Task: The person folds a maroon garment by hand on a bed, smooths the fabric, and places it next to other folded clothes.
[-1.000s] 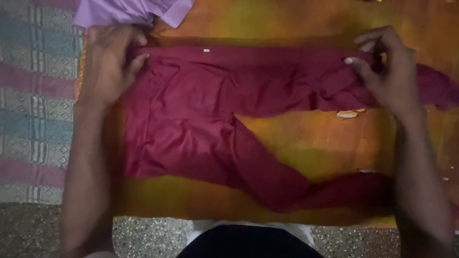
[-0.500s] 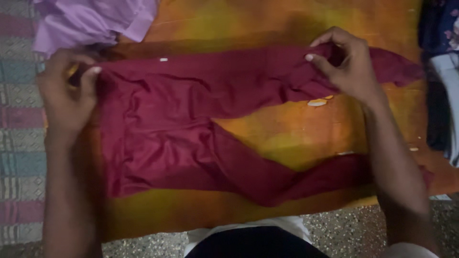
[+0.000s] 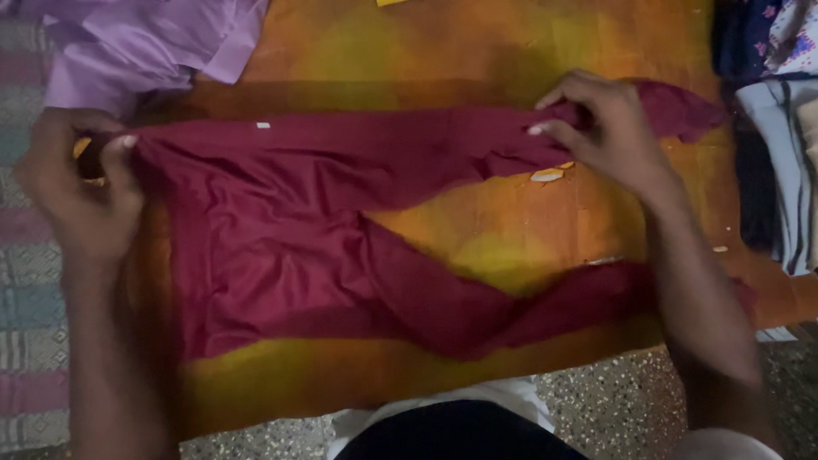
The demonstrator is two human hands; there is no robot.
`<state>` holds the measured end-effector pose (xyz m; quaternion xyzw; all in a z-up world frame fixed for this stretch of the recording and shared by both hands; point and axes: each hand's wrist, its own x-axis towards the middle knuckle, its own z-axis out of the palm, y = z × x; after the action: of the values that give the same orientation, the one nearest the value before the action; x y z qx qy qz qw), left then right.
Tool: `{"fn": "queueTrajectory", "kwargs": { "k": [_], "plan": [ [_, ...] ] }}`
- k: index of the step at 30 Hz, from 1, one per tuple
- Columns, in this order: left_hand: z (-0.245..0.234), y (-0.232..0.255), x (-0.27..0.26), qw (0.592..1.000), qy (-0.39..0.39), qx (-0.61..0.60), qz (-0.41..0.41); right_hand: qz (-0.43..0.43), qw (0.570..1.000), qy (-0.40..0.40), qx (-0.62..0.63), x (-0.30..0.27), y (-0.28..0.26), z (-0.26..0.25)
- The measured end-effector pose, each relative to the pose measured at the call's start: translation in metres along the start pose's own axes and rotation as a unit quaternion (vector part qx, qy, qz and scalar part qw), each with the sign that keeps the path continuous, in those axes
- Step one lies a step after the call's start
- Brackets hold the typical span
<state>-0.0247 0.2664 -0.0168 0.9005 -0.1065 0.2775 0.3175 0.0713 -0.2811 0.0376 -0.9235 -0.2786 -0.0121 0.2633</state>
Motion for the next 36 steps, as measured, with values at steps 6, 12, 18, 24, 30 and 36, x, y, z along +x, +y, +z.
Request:
{"fn": "queueTrajectory", "kwargs": {
  "k": [6, 12, 18, 24, 30, 36],
  "plan": [
    [-0.069, 0.027, -0.019, 0.974, -0.160, -0.116, -0.112, -0.038, 0.966, -0.224, 0.125, -0.071, 0.036, -0.040],
    [-0.092, -0.014, -0.021, 0.860, -0.381, 0.004, -0.340, -0.063, 0.958, -0.226, 0.165, -0.073, 0.071, -0.092],
    [0.009, -0.041, 0.040, 0.914, -0.377, -0.118, -0.087, 0.054, 0.966, -0.253, -0.003, 0.041, 0.066, -0.005],
    [0.069, -0.058, 0.053, 0.973, -0.205, 0.072, -0.079, 0.066, 0.984, -0.154, -0.056, 0.079, 0.094, 0.019],
    [0.079, -0.061, 0.054, 0.983, -0.116, 0.145, -0.003, 0.018, 0.992, 0.000, -0.121, 0.090, 0.127, 0.038],
    [0.090, -0.066, 0.057, 0.956, -0.071, 0.285, 0.015, -0.018, 0.973, 0.108, -0.202, 0.092, 0.127, 0.062]
  ]
}}
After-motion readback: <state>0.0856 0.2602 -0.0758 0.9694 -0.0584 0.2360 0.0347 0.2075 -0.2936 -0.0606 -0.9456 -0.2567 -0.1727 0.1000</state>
